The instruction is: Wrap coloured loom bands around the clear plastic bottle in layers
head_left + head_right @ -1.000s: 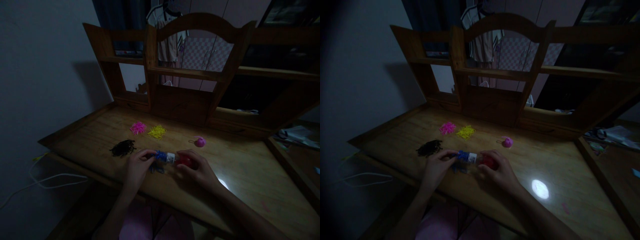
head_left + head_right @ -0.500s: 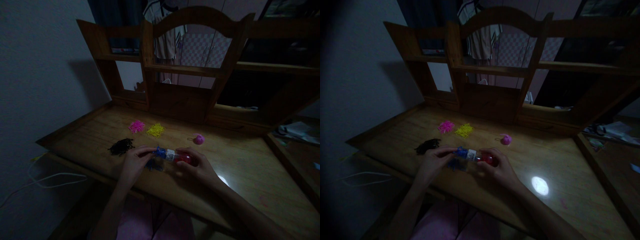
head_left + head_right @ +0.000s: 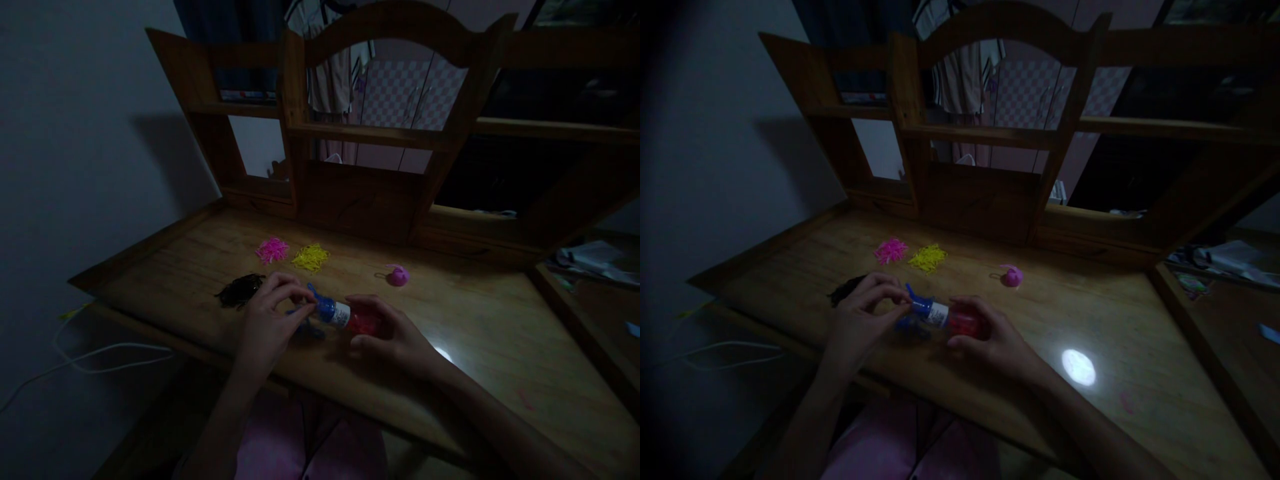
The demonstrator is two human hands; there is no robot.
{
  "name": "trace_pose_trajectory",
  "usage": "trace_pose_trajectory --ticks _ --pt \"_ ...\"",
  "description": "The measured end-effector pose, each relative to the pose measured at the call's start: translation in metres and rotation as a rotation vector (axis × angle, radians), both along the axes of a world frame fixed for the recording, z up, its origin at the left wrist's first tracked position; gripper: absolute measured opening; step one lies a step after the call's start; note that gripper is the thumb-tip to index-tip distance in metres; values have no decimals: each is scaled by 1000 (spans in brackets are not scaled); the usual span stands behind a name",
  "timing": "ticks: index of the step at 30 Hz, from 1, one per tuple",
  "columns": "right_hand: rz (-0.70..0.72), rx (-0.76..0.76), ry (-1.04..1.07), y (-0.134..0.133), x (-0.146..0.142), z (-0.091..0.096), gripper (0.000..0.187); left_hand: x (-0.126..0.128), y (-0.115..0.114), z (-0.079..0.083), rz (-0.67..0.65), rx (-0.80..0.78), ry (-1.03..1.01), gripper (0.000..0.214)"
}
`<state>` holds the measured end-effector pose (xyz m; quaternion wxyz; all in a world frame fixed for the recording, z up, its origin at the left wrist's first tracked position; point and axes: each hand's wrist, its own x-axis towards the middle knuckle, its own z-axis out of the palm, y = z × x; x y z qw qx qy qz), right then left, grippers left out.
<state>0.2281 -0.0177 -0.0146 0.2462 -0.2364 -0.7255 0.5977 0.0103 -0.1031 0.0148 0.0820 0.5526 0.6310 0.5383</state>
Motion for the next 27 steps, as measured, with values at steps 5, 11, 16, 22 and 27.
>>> trace_pose_trajectory --ticks 5,11,16,22,27 --pt "52 78 -19 -6 -1 3 55 1 -5 9 -46 -44 -50 13" --pt "23 -65 7 -3 0 2 52 13 -17 23 -52 -104 -21 12" --pt "26 -108 53 -1 0 2 51 19 -26 37 -26 -104 38 11" --pt "7 -90 74 -1 2 5 50 21 -31 40 38 -12 76 11" --pt "-95 -61 86 3 7 6 37 19 -32 38 131 33 72 11"
